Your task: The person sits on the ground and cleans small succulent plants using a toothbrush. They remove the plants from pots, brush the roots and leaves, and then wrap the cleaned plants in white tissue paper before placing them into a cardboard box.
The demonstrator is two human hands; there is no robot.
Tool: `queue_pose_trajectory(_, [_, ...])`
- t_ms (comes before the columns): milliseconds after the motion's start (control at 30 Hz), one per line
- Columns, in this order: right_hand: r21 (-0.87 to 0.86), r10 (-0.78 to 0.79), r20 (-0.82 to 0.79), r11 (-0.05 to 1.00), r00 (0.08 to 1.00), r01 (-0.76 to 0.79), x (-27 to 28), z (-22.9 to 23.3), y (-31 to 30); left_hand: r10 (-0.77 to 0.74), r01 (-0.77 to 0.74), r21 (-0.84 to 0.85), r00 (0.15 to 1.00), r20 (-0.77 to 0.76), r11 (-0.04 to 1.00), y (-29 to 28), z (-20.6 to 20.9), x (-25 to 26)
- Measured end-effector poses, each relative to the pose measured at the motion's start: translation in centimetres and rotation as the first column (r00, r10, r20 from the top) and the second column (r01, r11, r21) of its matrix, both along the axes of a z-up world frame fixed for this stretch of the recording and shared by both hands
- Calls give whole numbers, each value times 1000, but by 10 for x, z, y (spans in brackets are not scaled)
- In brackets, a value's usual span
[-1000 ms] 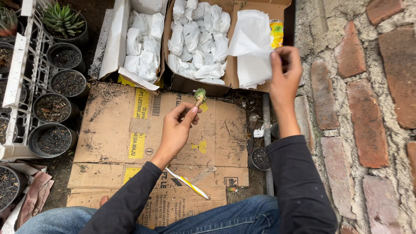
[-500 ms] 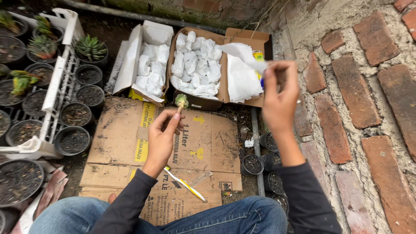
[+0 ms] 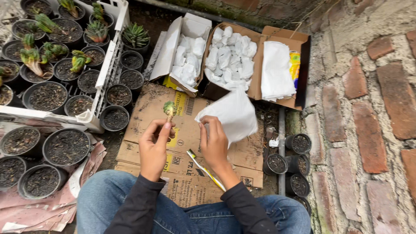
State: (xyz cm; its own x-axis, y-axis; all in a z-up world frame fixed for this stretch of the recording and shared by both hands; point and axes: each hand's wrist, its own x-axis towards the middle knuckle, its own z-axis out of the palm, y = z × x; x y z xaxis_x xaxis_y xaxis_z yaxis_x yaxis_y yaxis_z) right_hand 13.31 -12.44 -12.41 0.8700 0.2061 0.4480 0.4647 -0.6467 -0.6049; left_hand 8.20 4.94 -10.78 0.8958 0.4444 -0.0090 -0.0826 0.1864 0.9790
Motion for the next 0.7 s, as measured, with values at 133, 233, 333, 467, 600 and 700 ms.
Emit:
queue_pose_trajectory(133, [25,-47,-82,998,996,49,7,-60,21,5,-7,-46,999,-32,999,3,-6,7])
queue_pose_trajectory(233, [141,-74,-277,983,958,117,9,-73,40,9,-12,-62,999,-42,998,4,-2,8])
queue_pose_trajectory(333, [282,-26,-382,949,924,143,13,-66,59,14,-16,-49,999,-47,999,8,-2,10])
queue_pose_trajectory(467, [317,77,-460,945,884,83,7,-40,51,20,-23,-60,998,-54,998,13,-8,13])
queue_pose_trajectory(600, [-175,-199,-481,976,854,128,-18,-22,-6,-14,8,-62,995,-103,998,11,-10,14])
queue_pose_trajectory(700, [-331,-372,-681,925,631,188,-10,-76,-82,-47,59,65,984,-172,996,7,-27,17])
